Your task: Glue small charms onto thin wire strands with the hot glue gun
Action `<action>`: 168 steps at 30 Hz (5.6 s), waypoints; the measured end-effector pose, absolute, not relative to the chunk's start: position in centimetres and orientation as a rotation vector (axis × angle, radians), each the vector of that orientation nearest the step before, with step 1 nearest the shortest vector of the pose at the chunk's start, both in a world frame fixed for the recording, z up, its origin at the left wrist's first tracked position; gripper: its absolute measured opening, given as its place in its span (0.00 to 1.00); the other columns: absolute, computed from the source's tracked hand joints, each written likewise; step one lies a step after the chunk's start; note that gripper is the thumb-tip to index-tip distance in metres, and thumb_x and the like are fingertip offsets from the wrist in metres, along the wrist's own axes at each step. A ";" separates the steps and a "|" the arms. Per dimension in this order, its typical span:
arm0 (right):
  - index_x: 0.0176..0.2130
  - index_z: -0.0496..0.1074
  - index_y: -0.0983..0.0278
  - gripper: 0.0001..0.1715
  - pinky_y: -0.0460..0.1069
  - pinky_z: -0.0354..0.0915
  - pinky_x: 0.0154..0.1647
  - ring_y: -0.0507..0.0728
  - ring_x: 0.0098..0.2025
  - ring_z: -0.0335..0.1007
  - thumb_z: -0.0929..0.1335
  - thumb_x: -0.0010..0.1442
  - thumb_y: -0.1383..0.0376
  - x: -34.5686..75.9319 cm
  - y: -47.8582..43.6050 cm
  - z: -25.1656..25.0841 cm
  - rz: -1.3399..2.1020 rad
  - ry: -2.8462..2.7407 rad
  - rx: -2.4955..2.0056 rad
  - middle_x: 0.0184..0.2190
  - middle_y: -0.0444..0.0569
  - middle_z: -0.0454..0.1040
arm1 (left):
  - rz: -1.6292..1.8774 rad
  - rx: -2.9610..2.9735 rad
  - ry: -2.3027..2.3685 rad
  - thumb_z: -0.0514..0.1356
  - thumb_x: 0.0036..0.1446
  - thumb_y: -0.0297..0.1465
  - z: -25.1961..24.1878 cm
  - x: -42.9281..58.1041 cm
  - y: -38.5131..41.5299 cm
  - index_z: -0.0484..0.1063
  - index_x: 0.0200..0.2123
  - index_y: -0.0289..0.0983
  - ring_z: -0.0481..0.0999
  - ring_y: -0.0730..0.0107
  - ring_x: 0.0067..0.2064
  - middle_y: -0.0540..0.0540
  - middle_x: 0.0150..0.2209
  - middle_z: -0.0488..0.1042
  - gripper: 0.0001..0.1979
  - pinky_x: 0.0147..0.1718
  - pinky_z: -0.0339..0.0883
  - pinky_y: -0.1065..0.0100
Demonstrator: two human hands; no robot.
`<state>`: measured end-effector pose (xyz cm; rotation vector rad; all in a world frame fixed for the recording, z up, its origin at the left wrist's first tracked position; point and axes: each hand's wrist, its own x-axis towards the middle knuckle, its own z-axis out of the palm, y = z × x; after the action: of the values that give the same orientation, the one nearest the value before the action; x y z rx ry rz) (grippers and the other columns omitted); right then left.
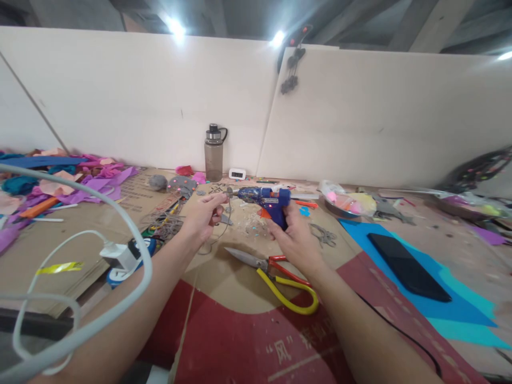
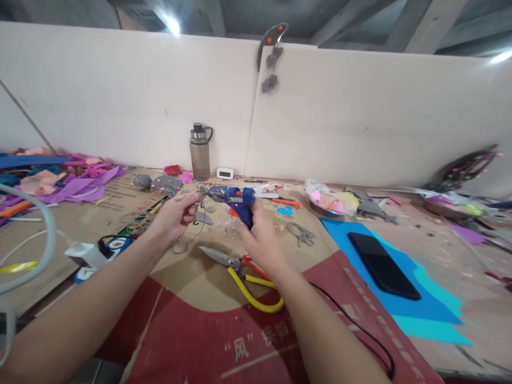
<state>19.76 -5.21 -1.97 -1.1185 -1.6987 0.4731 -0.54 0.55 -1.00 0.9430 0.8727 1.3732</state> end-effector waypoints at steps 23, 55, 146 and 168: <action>0.51 0.61 0.65 0.18 0.56 0.64 0.46 0.62 0.46 0.68 0.61 0.63 0.62 19.6 -5.9 -1.3 0.173 -1.854 -1.259 0.46 0.58 0.71 | 1.407 1.043 0.914 0.69 0.41 0.35 -0.7 -0.1 -0.1 0.73 0.24 0.32 0.56 0.86 0.18 0.53 0.19 0.64 0.12 0.14 0.40 0.79; 0.45 0.65 0.64 0.12 0.55 0.64 0.42 0.61 0.41 0.69 0.61 0.61 0.63 19.3 -6.3 -0.7 0.196 -1.871 -1.290 0.39 0.55 0.73 | 1.400 1.013 0.875 0.69 0.42 0.32 -0.9 -0.2 0.0 0.73 0.25 0.31 0.59 0.87 0.19 0.50 0.25 0.69 0.11 0.12 0.43 0.82; 0.28 0.70 0.65 0.10 0.45 0.48 0.24 0.48 0.22 0.50 0.66 0.51 0.60 16.0 -3.8 -1.6 0.767 -1.446 -1.228 0.19 0.38 0.60 | 1.162 1.575 0.992 0.61 0.48 0.31 -1.9 1.8 -1.2 0.70 0.23 0.35 0.64 0.77 0.23 0.52 0.20 0.67 0.06 0.26 0.57 0.73; 0.27 0.70 0.65 0.13 0.46 0.55 0.30 0.50 0.26 0.58 0.63 0.54 0.58 17.6 -3.0 -2.5 0.760 -1.656 -1.290 0.22 0.41 0.66 | 1.225 1.787 1.326 0.59 0.44 0.31 -1.9 -1.1 1.3 0.72 0.24 0.35 0.64 0.75 0.23 0.52 0.21 0.69 0.05 0.25 0.56 0.72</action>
<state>17.55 -2.96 -2.46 -1.2903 -1.6564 0.7597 -1.15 1.30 -1.91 1.7867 1.3256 1.2247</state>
